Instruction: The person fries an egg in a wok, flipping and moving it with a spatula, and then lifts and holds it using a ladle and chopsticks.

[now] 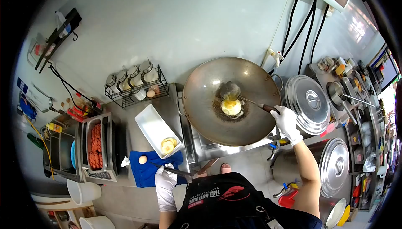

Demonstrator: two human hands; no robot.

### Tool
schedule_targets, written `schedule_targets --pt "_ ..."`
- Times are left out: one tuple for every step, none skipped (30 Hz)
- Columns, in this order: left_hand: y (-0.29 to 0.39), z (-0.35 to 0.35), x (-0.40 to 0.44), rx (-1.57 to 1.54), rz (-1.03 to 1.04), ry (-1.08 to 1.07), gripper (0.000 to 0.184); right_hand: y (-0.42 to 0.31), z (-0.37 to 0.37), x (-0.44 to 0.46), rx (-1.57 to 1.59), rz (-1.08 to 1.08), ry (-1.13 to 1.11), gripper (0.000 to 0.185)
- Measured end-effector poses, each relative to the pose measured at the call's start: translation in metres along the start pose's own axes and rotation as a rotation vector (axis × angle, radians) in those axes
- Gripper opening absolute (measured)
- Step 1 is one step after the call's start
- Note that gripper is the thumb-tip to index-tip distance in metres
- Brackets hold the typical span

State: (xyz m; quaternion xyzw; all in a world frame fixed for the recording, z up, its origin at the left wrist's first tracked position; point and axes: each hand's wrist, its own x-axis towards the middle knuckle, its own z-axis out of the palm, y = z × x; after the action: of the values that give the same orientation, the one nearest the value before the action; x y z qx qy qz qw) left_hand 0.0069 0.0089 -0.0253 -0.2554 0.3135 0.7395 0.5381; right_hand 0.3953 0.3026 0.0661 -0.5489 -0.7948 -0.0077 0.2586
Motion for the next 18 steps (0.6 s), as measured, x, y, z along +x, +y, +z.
schedule_targets --pt "0.001 -0.003 0.003 -0.008 0.013 -0.01 0.02 -0.001 -0.006 -0.001 -0.034 -0.016 -0.004 0.028" --pt "0.001 -0.006 0.006 -0.015 0.025 -0.02 0.02 -0.002 -0.014 -0.002 -0.068 -0.031 -0.008 0.029" --pt "-0.001 -0.001 0.005 -0.024 0.038 0.024 0.02 -0.003 -0.02 -0.003 -0.104 -0.045 -0.011 0.03" --pt "-0.003 0.007 0.003 -0.031 0.05 0.068 0.021 0.0 -0.023 -0.005 -0.149 -0.058 -0.033 0.031" --pt "-0.004 0.012 0.002 -0.037 0.062 0.111 0.021 0.0 -0.028 -0.006 -0.168 -0.068 -0.027 0.031" --pt "-0.004 0.012 0.002 -0.034 0.024 0.068 0.021 0.0 -0.034 -0.007 -0.186 -0.078 -0.021 0.031" --pt "-0.002 0.01 0.002 -0.03 -0.013 0.025 0.021 0.0 -0.039 -0.008 -0.204 -0.087 -0.014 0.031" --pt "0.0 0.009 0.002 -0.025 -0.05 -0.017 0.021 0.0 -0.041 -0.007 -0.241 -0.088 -0.022 0.031" --pt "0.001 0.006 0.003 -0.017 -0.068 -0.042 0.021 0.001 -0.043 -0.008 -0.257 -0.084 -0.014 0.031" --pt "0.002 0.004 0.006 -0.01 -0.085 -0.068 0.021 0.003 -0.045 -0.009 -0.273 -0.08 -0.006 0.031" --pt "0.002 0.003 0.008 -0.003 -0.102 -0.093 0.021 0.005 -0.047 -0.009 -0.289 -0.077 0.002 0.031" --pt "0.002 0.004 0.008 0.006 -0.097 -0.082 0.021 0.006 -0.049 -0.009 -0.283 -0.08 0.02 0.031" --pt "0.001 0.005 0.008 0.014 -0.092 -0.07 0.021 0.007 -0.05 -0.009 -0.291 -0.069 0.012 0.03" --pt "0.001 0.006 0.008 0.022 -0.086 -0.059 0.021 0.008 -0.051 -0.009 -0.298 -0.06 0.004 0.03" --pt "0.002 0.006 0.007 0.018 -0.099 -0.07 0.022 0.009 -0.053 -0.009 -0.306 -0.05 -0.004 0.029" --pt "0.002 0.006 0.007 0.014 -0.11 -0.082 0.022 0.01 -0.054 -0.008 -0.31 -0.056 -0.011 0.029" --pt "0.003 0.006 0.007 0.009 -0.121 -0.094 0.022 0.01 -0.056 -0.008 -0.313 -0.061 -0.018 0.028" --pt "0.003 0.008 0.005 0.012 -0.108 -0.062 0.022 0.01 -0.058 -0.007 -0.317 -0.067 -0.025 0.027"
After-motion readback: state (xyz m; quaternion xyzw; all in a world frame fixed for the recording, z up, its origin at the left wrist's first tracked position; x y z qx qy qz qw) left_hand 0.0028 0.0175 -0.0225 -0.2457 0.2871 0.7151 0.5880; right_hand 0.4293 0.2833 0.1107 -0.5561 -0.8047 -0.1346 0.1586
